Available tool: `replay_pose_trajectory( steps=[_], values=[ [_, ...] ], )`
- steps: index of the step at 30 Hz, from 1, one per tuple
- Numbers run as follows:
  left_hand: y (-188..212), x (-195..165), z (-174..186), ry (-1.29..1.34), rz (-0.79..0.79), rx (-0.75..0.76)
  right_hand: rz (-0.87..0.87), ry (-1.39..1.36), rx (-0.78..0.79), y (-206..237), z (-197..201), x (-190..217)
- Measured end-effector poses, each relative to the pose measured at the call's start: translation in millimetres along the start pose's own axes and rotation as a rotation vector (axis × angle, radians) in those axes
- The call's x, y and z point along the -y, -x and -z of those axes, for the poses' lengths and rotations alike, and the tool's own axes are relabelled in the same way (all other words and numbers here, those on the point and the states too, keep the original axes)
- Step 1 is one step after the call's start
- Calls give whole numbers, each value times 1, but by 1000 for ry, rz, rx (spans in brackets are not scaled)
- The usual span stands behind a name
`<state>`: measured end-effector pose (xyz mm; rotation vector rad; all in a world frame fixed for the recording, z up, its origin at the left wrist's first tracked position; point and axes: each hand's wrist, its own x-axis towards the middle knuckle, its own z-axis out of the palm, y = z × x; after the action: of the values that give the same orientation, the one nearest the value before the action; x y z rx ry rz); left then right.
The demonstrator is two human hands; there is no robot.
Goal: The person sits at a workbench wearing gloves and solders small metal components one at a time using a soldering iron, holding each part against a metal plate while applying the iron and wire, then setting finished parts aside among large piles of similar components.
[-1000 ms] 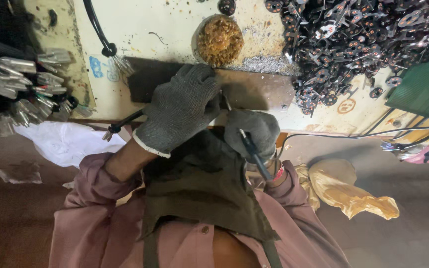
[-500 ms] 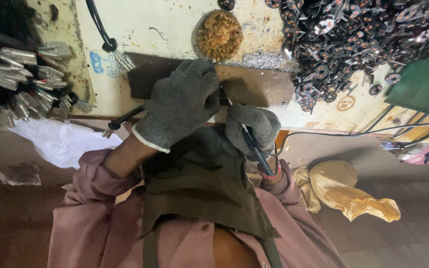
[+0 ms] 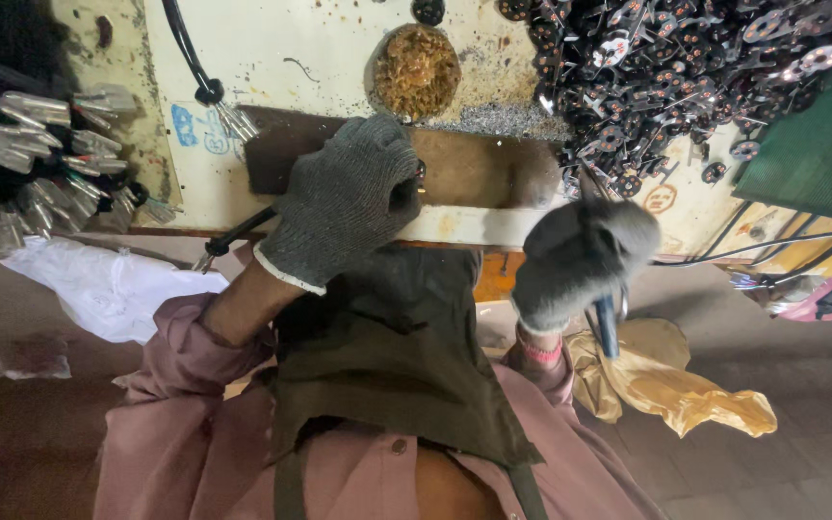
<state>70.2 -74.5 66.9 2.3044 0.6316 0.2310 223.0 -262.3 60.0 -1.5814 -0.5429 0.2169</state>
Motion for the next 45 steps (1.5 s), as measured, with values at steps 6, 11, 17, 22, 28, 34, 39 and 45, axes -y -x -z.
replay_pose_trajectory(
  steps=[6, 11, 17, 22, 28, 34, 39, 45],
  values=[
    [-1, -6, 6, -5, -18, -26, -219, 174, 383, 23, 11, -14],
    [14, 6, 24, -22, -37, -162, 2, 400, 12, -21, -6, -8],
    [26, 16, 24, -44, -55, -203, 413, 741, 180, -54, -32, 31],
    [25, 16, 23, -61, -23, -224, 82, 726, 440, -28, -21, 48],
    [25, 17, 26, 3, -72, -240, 154, 745, 323, -17, -23, 50],
    [25, 19, 22, 49, -12, -222, 329, 741, 665, -21, -25, 43],
    [21, 18, 28, 145, -8, -209, 226, 642, 595, -19, -28, 31],
    [19, 14, 31, 57, -16, -220, 425, 840, 721, -5, -45, 42]
  ],
)
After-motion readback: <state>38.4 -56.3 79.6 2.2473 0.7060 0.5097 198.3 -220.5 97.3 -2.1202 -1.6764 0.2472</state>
